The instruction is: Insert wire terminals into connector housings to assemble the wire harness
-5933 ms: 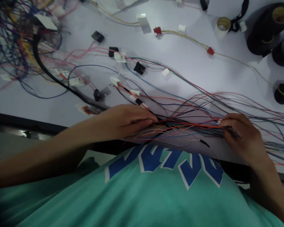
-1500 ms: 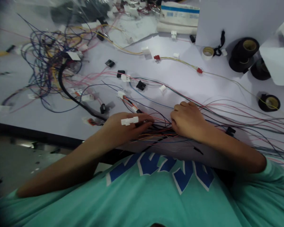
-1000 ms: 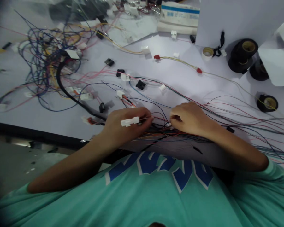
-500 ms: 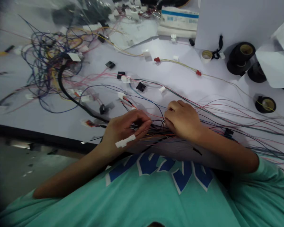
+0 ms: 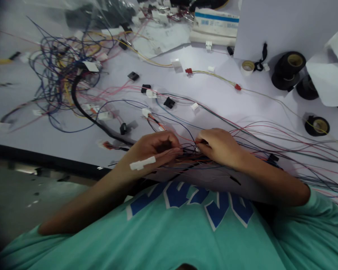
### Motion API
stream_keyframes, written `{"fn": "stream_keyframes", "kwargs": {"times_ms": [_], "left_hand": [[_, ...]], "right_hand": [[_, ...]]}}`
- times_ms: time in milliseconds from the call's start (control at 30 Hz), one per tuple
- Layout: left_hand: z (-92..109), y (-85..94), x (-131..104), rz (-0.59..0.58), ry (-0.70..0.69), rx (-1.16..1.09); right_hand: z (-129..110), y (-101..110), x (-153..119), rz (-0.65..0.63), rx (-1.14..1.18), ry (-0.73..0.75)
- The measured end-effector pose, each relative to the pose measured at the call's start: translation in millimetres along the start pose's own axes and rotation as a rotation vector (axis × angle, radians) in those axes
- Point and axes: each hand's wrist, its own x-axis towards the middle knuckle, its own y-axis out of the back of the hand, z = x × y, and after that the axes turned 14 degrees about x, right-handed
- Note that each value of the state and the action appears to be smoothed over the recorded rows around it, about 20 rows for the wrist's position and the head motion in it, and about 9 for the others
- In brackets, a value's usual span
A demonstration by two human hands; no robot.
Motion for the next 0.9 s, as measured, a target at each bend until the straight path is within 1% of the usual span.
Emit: {"fn": "stream_keyframes", "kwargs": {"times_ms": [67, 133, 233, 300, 367, 433, 500, 633, 733, 767, 833, 900], "left_hand": [[-3, 1.7, 7, -0.188, 0.076, -0.213], [-6, 2.1, 13, -0.303, 0.173, -0.417], [-10, 0.9, 21, -0.373, 0.272, -0.612], [-11, -0.3, 23, -0.417, 0.306, -0.670], [-10, -1.5, 23, -0.422, 0.336, -0.682], [-10, -2.9, 22, -0.369, 0.341, -0.633], [-8, -4.1, 21, -0.318, 0.312, -0.507], [-3, -3.1, 24, -0.359, 0.229, -0.106], [1, -0.2, 32, -0.302, 0.095, 0.168], [2, 0.6, 34, -0.296, 0.046, 0.230], [4, 1.5, 38, -0.340, -0.031, 0.306], [4, 1.5, 39, -0.364, -0.077, 0.362]], "right_hand": [[0, 0, 0, 0.011, 0.048, -0.039], [-1, 0, -1, 0.013, 0.087, -0.062], [-1, 0, -2, 0.010, 0.146, -0.064], [0, -1, -2, 0.015, 0.180, -0.066], [0, -1, -2, 0.029, 0.204, -0.058], [1, -2, -1, 0.039, 0.220, -0.039], [0, -1, -1, 0.042, 0.223, -0.024], [-1, 0, -2, 0.058, 0.217, -0.008], [0, 0, -3, 0.064, 0.230, 0.028], [0, 0, -3, 0.063, 0.236, 0.040], [0, 1, -3, 0.061, 0.250, 0.058], [-1, 1, -3, 0.051, 0.267, 0.063]]}}
